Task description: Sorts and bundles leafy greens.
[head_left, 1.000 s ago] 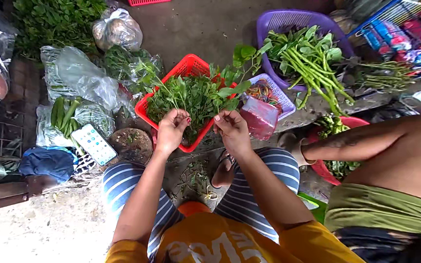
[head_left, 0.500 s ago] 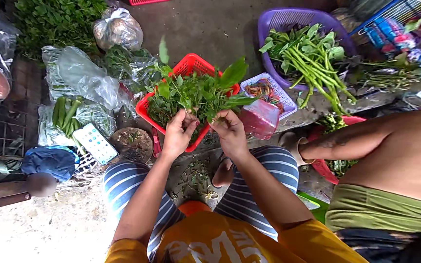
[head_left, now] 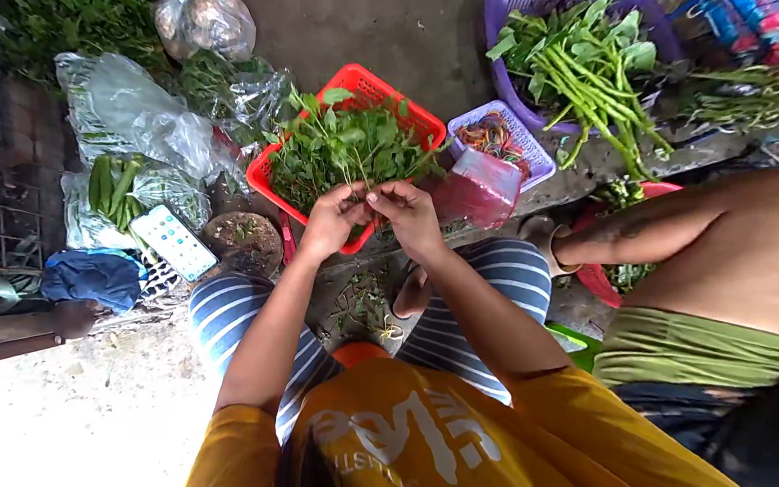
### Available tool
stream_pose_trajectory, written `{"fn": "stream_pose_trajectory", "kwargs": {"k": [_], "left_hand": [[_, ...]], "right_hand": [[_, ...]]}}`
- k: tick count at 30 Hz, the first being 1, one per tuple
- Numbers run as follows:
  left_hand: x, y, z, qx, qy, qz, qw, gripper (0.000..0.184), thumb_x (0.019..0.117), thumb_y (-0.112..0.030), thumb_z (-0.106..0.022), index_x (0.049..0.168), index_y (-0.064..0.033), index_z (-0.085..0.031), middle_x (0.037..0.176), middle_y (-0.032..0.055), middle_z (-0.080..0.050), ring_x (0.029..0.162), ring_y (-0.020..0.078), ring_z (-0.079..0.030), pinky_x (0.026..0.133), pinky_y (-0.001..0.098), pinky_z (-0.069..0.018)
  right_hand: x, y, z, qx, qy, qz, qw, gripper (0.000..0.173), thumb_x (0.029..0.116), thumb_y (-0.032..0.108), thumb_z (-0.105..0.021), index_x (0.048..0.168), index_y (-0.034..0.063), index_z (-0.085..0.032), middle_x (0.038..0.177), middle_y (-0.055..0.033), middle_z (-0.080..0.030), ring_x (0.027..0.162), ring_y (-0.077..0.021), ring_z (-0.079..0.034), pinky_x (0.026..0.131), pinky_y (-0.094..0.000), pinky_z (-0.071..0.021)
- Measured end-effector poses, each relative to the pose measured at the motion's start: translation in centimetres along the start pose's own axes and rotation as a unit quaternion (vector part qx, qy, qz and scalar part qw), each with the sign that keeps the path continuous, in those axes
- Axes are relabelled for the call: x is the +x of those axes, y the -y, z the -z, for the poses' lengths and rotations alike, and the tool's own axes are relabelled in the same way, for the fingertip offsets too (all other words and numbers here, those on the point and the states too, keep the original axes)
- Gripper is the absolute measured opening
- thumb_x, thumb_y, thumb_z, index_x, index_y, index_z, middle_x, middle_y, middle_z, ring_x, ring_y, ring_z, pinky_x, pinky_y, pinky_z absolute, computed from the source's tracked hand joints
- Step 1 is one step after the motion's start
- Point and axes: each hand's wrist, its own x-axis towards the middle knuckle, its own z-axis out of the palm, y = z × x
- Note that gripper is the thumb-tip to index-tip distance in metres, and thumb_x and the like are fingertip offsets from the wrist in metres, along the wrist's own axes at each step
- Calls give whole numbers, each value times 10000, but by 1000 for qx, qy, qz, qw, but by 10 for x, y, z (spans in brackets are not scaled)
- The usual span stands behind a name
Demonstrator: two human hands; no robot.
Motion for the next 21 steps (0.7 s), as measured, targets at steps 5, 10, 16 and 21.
{"fn": "stream_pose_trajectory", "kwargs": {"k": [5, 10, 16, 21], "left_hand": [[1, -1, 2, -109, 27, 39, 993, 326, 1037, -16, -535, 1358, 7, -589, 1238, 110, -669, 818, 102, -706, 772, 277, -617], [0, 1, -3, -135, 29, 44, 989, 422, 950, 84, -611, 1365, 9, -582, 1248, 103, -658, 792, 93, -687, 730, 261, -606], [0, 11, -20, -14, 15, 26, 999, 295, 921, 34, -638, 1215, 37, -659, 1010, 116, -717, 803, 140, -696, 768, 339, -608], [-5, 4, -42, 192, 69, 53, 978, 187, 937, -39, -695, 1101, 50, -697, 1055, 223, -716, 1011, 348, -700, 944, 549, -539]], "right_hand": [[3, -6, 4, -3, 3, 22, 1000, 64, 954, 26, -662, 1000, 23, -707, 930, 7, -687, 751, -19, -623, 660, -188, -539], [2, -8, 6, 2, -1, 35, 999, 48, 924, 14, -692, 960, 21, -724, 964, -22, -660, 812, -41, -634, 710, -193, -558], [4, 5, 14, -62, -15, -83, 994, 433, 925, 231, -753, 1243, 9, -560, 1156, -99, -610, 1019, -130, -618, 903, -317, -537], [3, 1, 7, 8, -8, -125, 992, 287, 996, 122, -655, 1245, -3, -582, 1060, -70, -695, 979, -103, -676, 920, -309, -563]]}}
